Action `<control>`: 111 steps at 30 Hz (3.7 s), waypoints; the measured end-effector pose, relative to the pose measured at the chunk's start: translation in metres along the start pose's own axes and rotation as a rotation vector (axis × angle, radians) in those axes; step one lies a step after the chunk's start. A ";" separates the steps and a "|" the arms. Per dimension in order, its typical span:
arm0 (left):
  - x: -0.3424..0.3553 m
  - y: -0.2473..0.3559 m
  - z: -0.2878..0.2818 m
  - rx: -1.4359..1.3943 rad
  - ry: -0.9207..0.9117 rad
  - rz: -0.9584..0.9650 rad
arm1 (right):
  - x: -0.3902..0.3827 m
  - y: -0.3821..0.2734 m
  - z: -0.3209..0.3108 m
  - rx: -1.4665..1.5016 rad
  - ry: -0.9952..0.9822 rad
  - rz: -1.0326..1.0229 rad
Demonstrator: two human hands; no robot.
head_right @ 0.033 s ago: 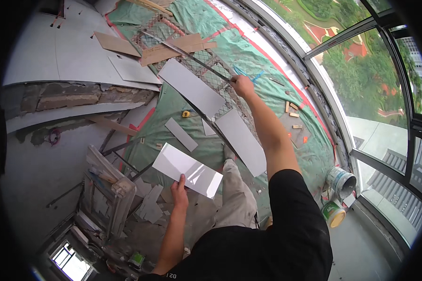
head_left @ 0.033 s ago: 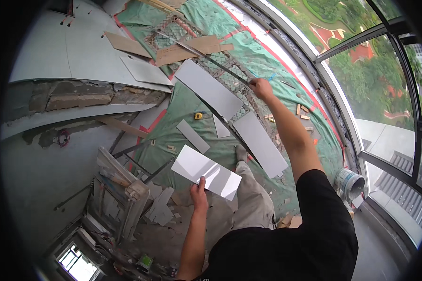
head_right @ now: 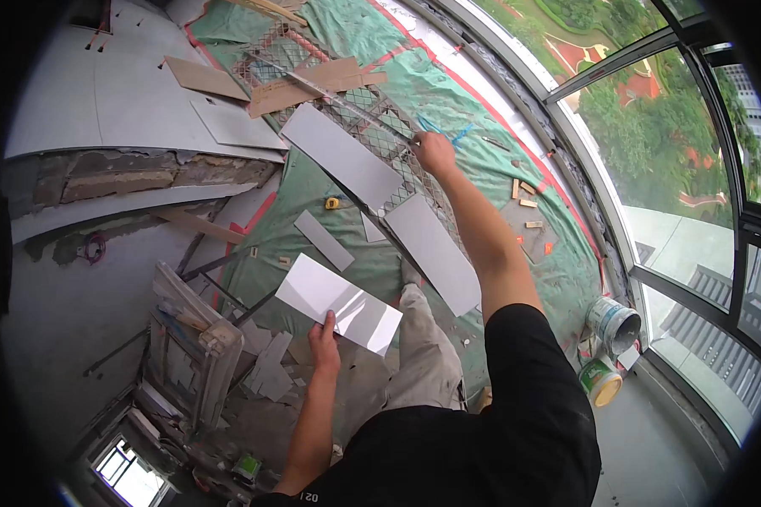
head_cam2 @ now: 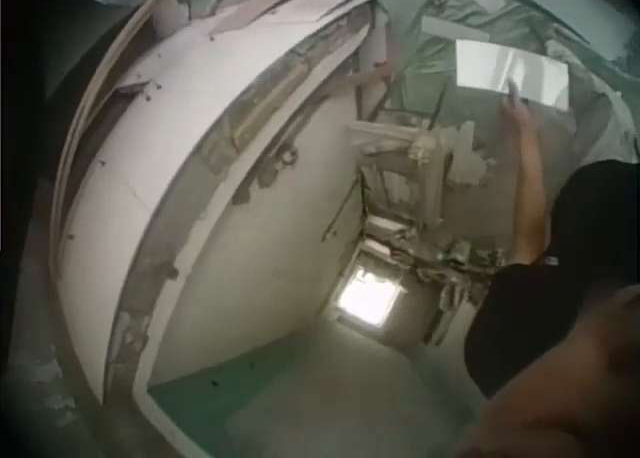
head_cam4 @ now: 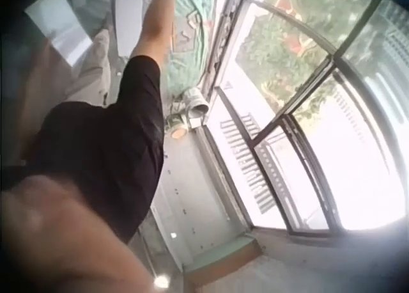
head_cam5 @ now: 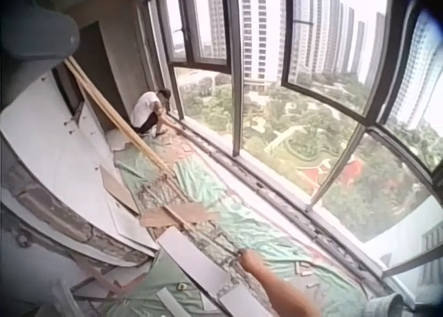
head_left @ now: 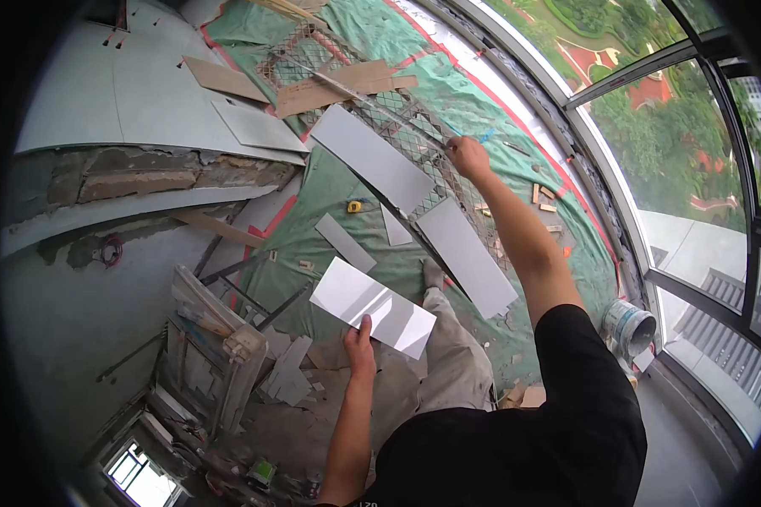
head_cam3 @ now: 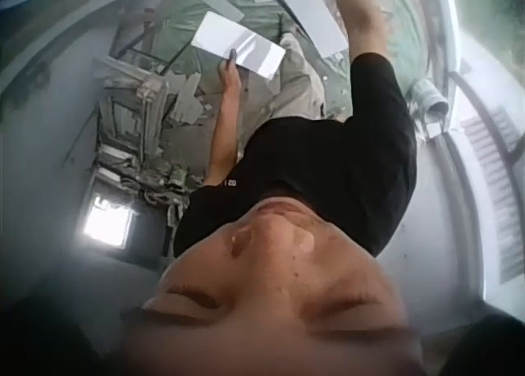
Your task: Measuring and cutting tiles using a manual tile cutter in a construction setting.
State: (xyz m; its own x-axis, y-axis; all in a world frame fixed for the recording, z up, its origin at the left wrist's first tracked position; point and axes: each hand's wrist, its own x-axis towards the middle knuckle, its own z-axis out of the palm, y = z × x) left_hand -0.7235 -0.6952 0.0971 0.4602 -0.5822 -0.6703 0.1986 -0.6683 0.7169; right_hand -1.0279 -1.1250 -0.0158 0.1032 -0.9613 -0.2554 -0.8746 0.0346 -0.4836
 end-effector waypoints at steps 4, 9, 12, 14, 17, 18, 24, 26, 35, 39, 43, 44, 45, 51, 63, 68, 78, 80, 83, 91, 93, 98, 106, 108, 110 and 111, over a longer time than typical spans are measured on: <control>0.009 0.006 0.050 -0.098 -0.055 -0.149 | -0.098 -0.014 -0.017 0.350 -0.074 -0.109; 0.030 -0.002 0.119 0.037 -0.259 -0.115 | -0.293 -0.022 -0.031 0.402 -0.328 -0.203; 0.028 -0.009 0.161 0.095 -0.360 -0.122 | -0.344 -0.019 -0.026 0.279 -0.345 -0.075; 0.023 -0.013 0.188 0.193 -0.424 -0.066 | -0.351 -0.011 -0.023 0.285 -0.185 -0.043; 0.011 -0.017 0.226 0.222 -0.498 -0.103 | -0.347 0.009 -0.025 0.209 -0.085 0.066; 0.010 -0.017 0.236 0.274 -0.536 -0.061 | -0.346 0.017 -0.026 0.208 -0.065 0.094; 0.020 -0.015 0.273 0.269 -0.754 -0.059 | -0.324 0.076 -0.028 0.278 0.000 0.107; 0.026 -0.018 0.263 0.150 -0.655 -0.023 | -0.310 0.097 -0.021 0.243 0.052 0.081; 0.102 -0.011 0.113 0.393 -0.411 -0.135 | -0.277 0.145 0.012 0.046 0.080 0.169; 0.155 0.020 0.120 0.373 -0.387 0.028 | -0.278 0.141 0.019 -0.072 0.055 0.204; 0.228 0.060 0.179 0.379 -0.140 0.239 | -0.280 0.140 0.018 -0.083 0.096 0.155; 0.245 0.070 0.200 0.473 -0.031 0.369 | -0.281 0.141 0.017 -0.069 0.082 0.156; 0.259 0.080 0.221 0.604 0.117 0.407 | -0.281 0.142 0.016 -0.048 0.018 0.196; 0.304 0.132 0.319 0.652 0.460 -0.026 | -0.299 0.139 0.013 -0.047 0.263 0.213; 0.280 0.154 0.312 0.651 0.559 -0.084 | -0.354 0.084 0.006 0.151 0.283 0.253; 0.254 0.137 0.247 0.210 0.376 0.268 | -0.342 0.060 -0.010 0.156 0.284 0.179; 0.034 0.107 -0.027 -0.670 -0.541 0.005 | -0.299 -0.074 -0.020 0.569 -0.048 -0.034; -0.018 0.086 -0.074 -0.834 -0.572 -0.012 | -0.305 -0.126 -0.015 0.712 -0.276 -0.042; -0.067 0.046 -0.139 -1.073 -0.638 -0.020 | -0.330 -0.209 -0.002 0.521 -0.651 -0.215; -0.190 -0.117 -0.324 -0.282 -0.070 0.245 | -0.524 -0.389 0.138 0.837 -1.520 0.107; -0.222 -0.163 -0.363 0.234 0.105 0.210 | -0.580 -0.415 0.193 0.688 -1.518 0.346; -0.293 -0.267 -0.441 0.198 0.500 0.091 | -0.701 -0.471 0.322 0.479 -1.409 0.463; -0.395 -0.392 -0.545 -0.969 1.140 -0.373 | -0.792 -0.613 0.458 0.447 -1.616 0.329; -0.380 -0.393 -0.553 -1.285 1.083 -0.197 | -0.805 -0.648 0.494 0.440 -1.648 0.334; -0.353 -0.384 -0.562 -1.612 1.021 0.025 | -0.813 -0.671 0.518 0.455 -1.664 0.366; -0.339 -0.379 -0.570 -1.708 1.057 0.039 | -0.817 -0.681 0.527 0.503 -1.738 0.342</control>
State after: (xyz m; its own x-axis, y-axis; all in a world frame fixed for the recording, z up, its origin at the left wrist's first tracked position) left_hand -0.4614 0.0189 0.1621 0.5884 0.2931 -0.7535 0.3463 0.7508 0.5625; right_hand -0.2668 -0.2191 0.0807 0.5724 0.4276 -0.6997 -0.7867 0.5269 -0.3216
